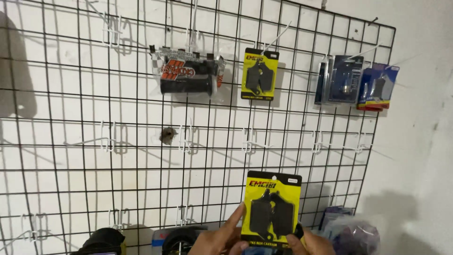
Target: Cleaning packaged brake pads and other auto components with a cloth and hanging them on a display rack.
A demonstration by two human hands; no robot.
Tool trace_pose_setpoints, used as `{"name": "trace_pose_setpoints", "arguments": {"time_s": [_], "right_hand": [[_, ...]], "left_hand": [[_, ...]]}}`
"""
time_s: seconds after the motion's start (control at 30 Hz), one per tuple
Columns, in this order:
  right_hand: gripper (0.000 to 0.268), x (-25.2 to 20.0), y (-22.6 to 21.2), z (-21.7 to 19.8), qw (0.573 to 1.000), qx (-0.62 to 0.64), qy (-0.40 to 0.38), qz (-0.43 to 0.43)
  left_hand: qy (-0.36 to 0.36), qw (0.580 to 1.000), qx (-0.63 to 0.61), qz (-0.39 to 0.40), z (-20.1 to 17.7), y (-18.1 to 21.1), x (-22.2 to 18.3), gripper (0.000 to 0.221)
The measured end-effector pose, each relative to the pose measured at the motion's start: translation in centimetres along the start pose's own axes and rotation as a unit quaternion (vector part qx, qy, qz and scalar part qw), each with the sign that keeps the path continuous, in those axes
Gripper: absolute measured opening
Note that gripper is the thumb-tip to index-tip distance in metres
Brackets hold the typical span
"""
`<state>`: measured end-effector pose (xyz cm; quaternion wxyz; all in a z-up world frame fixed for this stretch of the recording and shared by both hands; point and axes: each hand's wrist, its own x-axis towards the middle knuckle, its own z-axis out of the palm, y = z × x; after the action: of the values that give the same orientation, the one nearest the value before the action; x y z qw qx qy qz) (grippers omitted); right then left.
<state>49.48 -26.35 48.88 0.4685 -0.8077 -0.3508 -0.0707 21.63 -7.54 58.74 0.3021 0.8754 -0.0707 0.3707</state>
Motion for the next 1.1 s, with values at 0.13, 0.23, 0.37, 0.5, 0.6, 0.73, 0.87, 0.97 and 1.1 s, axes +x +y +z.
{"name": "trace_pose_setpoints", "arguments": {"time_s": [0.13, 0.23, 0.37, 0.5, 0.6, 0.73, 0.87, 0.97, 1.1], "right_hand": [[0.034, 1.0, -7.3, -3.5, 0.995, -0.08, -0.004, -0.056], [0.03, 2.2, -10.0, -5.2, 0.992, 0.058, -0.017, -0.114], [0.029, 3.6, -13.4, -7.5, 0.984, 0.035, -0.027, -0.173], [0.034, 3.1, -18.4, -10.7, 0.989, 0.055, -0.051, -0.126], [0.039, 5.4, -18.4, -10.7, 0.979, 0.085, -0.032, -0.183], [0.038, 6.1, -21.5, -12.7, 0.98, 0.072, -0.025, -0.181], [0.042, 7.9, -23.5, -13.6, 0.978, 0.073, -0.03, -0.193], [0.045, 9.9, -24.1, -13.8, 0.973, 0.065, 0.001, -0.221], [0.049, 11.3, -25.9, -14.4, 0.97, 0.067, 0.042, -0.23]], "left_hand": [[0.073, 0.997, 0.023, 0.012, -1.4, 5.1, 2.1, 0.076], [0.076, 0.996, 0.031, 0.034, -2.3, 7.0, 3.7, 0.077], [0.063, 0.997, 0.051, 0.005, -3.4, 9.7, 5.5, 0.077], [0.071, 0.996, 0.059, 0.0, -4.5, 11.3, 7.5, 0.076], [0.078, 0.995, 0.056, -0.018, -5.3, 11.7, 8.9, 0.077], [0.088, 0.994, 0.069, -0.008, -6.5, 12.7, 10.5, 0.076], [0.098, 0.992, 0.083, -0.019, -7.9, 14.1, 12.2, 0.075], [0.092, 0.992, 0.075, -0.046, -8.8, 14.6, 13.7, 0.076], [0.1, 0.993, 0.066, -0.016, -10.0, 14.3, 15.7, 0.076]]}}
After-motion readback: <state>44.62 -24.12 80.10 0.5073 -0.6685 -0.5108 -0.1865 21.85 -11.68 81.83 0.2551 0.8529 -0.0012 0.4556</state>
